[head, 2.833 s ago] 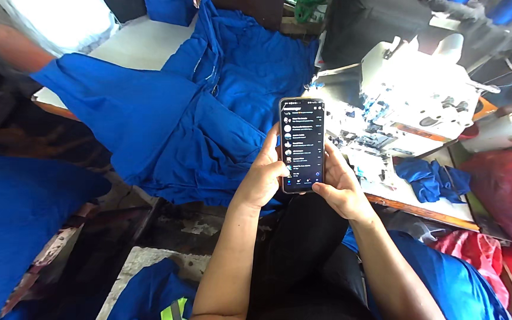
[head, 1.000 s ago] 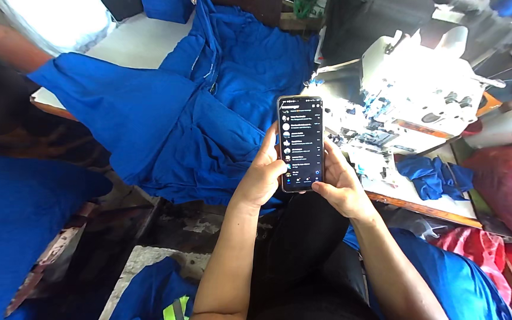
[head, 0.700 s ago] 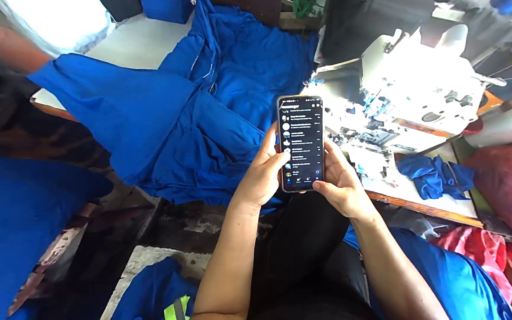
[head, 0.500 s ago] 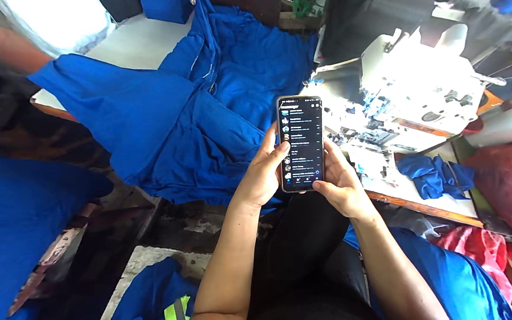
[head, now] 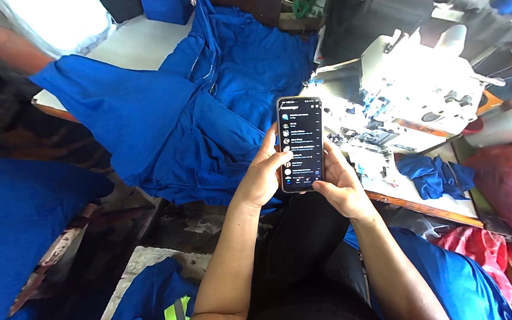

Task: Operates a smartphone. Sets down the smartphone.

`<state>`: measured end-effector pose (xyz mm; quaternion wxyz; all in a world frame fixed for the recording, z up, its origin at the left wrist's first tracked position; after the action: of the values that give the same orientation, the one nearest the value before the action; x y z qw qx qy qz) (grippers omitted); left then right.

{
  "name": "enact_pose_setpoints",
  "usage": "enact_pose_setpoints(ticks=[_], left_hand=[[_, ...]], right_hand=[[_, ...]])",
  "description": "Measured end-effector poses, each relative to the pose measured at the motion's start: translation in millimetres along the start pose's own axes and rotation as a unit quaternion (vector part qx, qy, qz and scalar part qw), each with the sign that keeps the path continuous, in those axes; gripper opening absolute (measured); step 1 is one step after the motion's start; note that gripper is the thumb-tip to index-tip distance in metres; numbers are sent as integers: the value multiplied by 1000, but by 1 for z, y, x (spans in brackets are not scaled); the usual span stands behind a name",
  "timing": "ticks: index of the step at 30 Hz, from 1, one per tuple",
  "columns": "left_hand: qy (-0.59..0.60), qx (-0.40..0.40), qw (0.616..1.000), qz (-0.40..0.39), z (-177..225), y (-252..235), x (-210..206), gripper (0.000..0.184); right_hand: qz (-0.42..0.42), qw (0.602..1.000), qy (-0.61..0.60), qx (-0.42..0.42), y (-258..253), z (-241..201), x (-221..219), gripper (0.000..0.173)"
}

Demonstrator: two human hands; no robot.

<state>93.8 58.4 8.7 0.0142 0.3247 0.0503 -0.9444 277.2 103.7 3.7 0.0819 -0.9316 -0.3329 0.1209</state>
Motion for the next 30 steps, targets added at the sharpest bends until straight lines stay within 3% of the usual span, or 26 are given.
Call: enact_pose_setpoints(ticks=[30], left_hand=[[-5, 3, 1000, 0, 0, -1, 1, 65]], right_hand=[[0, 1000, -10, 0, -1, 2, 1, 81]])
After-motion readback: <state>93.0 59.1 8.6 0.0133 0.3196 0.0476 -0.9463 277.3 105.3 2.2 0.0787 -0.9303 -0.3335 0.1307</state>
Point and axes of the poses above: each hand's wrist, its own y-axis away from the middle knuckle, its own x-axis out of the back of the hand, z = x × y, the point moved 1 cm from there along -y, towards the middle knuckle, and after that the axes turned 8 degrees about z, right-handed, at the moved point
